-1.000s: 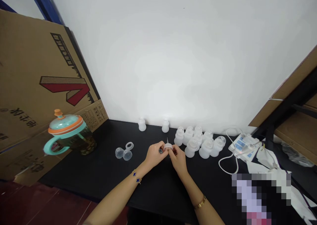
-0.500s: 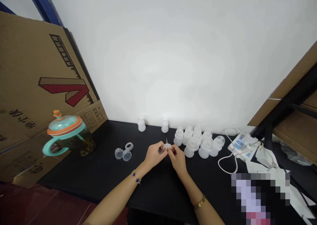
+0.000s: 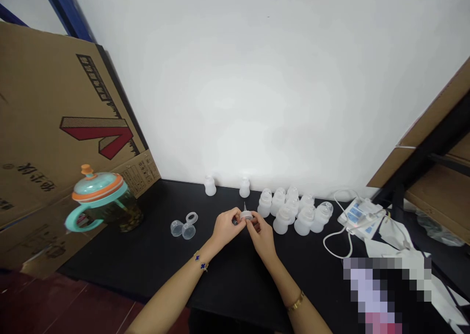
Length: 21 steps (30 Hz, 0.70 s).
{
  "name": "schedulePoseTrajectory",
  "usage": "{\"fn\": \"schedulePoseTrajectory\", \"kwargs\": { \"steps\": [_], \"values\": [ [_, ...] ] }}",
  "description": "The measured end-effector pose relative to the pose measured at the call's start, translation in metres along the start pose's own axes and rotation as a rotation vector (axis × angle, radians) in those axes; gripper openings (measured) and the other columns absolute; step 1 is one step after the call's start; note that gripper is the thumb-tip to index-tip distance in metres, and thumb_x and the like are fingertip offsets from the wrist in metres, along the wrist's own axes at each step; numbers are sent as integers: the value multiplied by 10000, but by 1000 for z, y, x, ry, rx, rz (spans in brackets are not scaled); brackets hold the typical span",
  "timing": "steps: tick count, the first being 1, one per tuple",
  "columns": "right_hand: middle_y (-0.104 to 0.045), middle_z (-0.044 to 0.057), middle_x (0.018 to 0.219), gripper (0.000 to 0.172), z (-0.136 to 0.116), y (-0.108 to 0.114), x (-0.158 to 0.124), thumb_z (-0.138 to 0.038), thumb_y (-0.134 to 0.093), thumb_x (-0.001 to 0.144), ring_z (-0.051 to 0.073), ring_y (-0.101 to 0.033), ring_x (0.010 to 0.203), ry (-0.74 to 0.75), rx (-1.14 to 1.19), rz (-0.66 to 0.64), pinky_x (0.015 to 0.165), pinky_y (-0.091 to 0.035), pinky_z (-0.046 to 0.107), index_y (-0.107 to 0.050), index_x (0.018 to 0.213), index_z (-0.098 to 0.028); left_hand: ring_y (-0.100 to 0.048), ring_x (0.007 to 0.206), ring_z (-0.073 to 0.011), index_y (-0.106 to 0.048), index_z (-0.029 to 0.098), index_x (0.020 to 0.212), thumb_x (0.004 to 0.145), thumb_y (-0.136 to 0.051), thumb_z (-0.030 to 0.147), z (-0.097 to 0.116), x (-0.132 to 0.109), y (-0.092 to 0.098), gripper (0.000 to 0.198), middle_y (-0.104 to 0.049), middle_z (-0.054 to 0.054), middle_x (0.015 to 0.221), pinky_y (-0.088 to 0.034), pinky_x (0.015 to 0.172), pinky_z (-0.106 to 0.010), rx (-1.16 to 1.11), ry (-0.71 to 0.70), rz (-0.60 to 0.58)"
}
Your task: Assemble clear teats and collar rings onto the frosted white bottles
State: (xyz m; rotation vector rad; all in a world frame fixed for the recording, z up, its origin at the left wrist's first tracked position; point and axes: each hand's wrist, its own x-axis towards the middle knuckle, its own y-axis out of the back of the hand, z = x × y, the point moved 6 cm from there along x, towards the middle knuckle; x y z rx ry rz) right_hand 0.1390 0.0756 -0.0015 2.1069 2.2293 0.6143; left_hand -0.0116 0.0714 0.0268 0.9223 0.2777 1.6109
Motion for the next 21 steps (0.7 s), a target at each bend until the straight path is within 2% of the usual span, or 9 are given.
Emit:
{"fn": "schedulePoseTrajectory", "kwargs": {
  "steps": [9,17,21],
  "values": [
    [-719,91,886,546,10,1,3,-674,-643,813,185,-617,592,-78,127,12,504,-497,288,-692,1028,-175,-582,669,-136,-625,211,788,828,-602,256,-1,1,-4,65,-631,30,722,-416,658,-230,-63,3,-24],
    [-654,22,639,547,13,-1,6,-658,-702,763,161,-576,510,-128,256,5,457,-461,267,-713,970,-152,-570,619,-137,-650,179,714,893,-570,381,-5,1,-11,281,-625,13,646,-400,619,-230,-171,56,-73],
    [-681,42,696,531,8,-1,5,-666,-693,767,164,-591,531,-112,221,3,461,-463,267,-716,934,-163,-536,595,-125,-633,174,684,876,-580,357,-5,1,-10,270,-598,24,622,-360,596,-229,-166,53,-60]
  ]
}}
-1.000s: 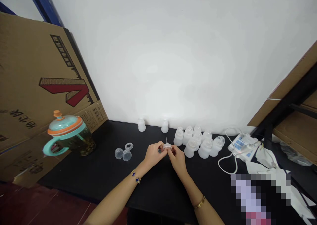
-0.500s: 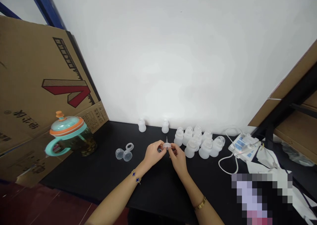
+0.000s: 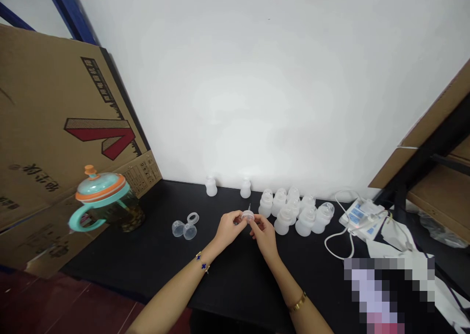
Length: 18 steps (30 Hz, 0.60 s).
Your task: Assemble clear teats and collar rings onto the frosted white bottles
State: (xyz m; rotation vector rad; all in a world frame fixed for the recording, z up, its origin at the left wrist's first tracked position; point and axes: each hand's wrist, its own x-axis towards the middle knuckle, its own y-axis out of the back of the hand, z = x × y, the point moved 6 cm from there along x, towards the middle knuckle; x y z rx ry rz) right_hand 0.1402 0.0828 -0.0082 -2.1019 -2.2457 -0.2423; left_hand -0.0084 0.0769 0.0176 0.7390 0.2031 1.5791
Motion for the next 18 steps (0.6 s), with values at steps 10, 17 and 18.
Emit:
{"fn": "schedulePoseTrajectory", "kwargs": {
  "steps": [10,17,18],
  "values": [
    [-692,55,775,537,-4,-2,-3,-699,-616,820,189,-613,605,22,-120,-50,501,-462,270,-711,953,-187,-511,614,-127,-580,193,668,857,-572,293,1,-1,2,213,-572,28,646,-333,601,-235,140,-48,43],
    [-654,27,658,490,-5,-1,-3,-669,-618,833,178,-591,555,4,-108,-51,492,-454,267,-704,872,-188,-596,677,-142,-668,200,743,858,-597,287,5,-1,5,160,-676,6,724,-430,659,-236,59,-29,60],
    [-657,29,658,490,-4,-2,-3,-672,-614,832,176,-592,548,5,-105,-52,490,-455,268,-697,849,-190,-611,690,-147,-687,201,766,861,-599,294,4,-1,5,159,-696,0,743,-450,671,-238,31,-18,58]
  ]
}}
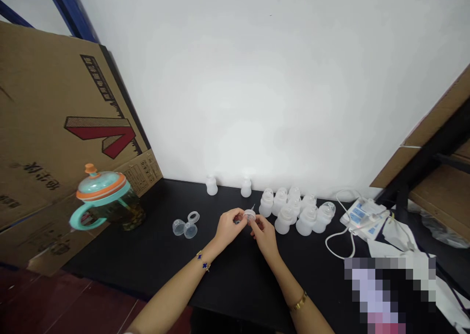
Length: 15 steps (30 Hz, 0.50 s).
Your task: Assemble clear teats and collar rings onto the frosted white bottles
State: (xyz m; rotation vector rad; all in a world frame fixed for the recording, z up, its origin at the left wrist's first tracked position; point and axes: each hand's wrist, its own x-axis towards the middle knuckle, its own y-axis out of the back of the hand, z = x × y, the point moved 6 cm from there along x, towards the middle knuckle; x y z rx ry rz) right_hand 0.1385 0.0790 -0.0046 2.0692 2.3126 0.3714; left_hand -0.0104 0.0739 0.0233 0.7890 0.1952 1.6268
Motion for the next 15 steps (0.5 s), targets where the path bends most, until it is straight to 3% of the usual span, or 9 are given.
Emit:
{"fn": "schedulePoseTrajectory", "kwargs": {
  "steps": [7,15],
  "values": [
    [-701,61,786,518,6,-2,1,-698,-600,825,173,-597,559,4,14,-5,479,-458,265,-689,878,-191,-668,669,-149,-736,191,845,865,-618,297,-5,1,-5,161,-747,-12,745,-517,665,-238,-205,31,-28],
    [-697,56,773,486,7,0,0,-656,-599,854,181,-601,585,31,-30,14,507,-459,268,-695,946,-188,-690,694,-152,-757,167,876,830,-663,276,-6,2,-6,151,-771,-35,805,-524,646,-226,-297,54,-61]
  ]
}}
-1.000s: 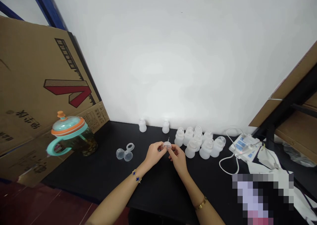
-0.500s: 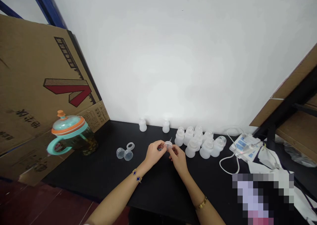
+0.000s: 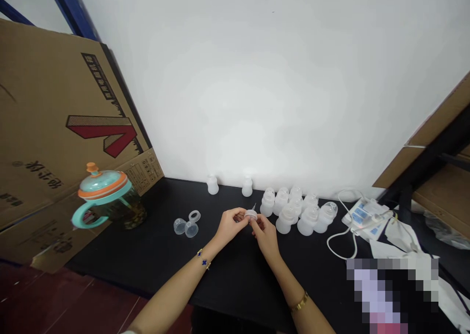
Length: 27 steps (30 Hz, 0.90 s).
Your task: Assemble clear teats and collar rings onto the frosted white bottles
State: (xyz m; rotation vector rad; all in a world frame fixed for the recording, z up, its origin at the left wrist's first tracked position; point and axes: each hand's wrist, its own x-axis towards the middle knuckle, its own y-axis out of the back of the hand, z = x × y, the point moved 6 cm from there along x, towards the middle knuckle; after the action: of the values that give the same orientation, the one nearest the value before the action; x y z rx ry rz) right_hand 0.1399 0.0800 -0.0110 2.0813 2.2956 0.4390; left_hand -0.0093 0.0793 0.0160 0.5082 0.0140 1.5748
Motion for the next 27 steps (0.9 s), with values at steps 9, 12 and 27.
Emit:
{"fn": "schedulePoseTrajectory", "kwargs": {
  "steps": [9,12,27],
  "values": [
    [-656,26,680,440,-9,2,-1,-624,-606,847,183,-590,574,6,-57,24,513,-454,275,-705,860,-196,-664,659,-140,-754,164,832,841,-653,277,2,-1,0,153,-752,-23,753,-492,622,-215,-2,1,-12],
    [-658,27,683,446,-11,3,-1,-631,-603,845,181,-586,569,24,-64,38,501,-455,271,-704,848,-197,-653,656,-138,-751,166,829,845,-645,276,2,-1,-1,154,-751,-21,758,-481,619,-214,31,-3,-8],
    [-582,-7,606,390,-10,3,0,-574,-572,876,169,-551,549,35,-93,44,504,-440,261,-653,775,-206,-613,637,-133,-734,186,795,865,-623,308,2,-3,0,180,-706,6,712,-427,610,-221,218,-30,19]
  ]
}}
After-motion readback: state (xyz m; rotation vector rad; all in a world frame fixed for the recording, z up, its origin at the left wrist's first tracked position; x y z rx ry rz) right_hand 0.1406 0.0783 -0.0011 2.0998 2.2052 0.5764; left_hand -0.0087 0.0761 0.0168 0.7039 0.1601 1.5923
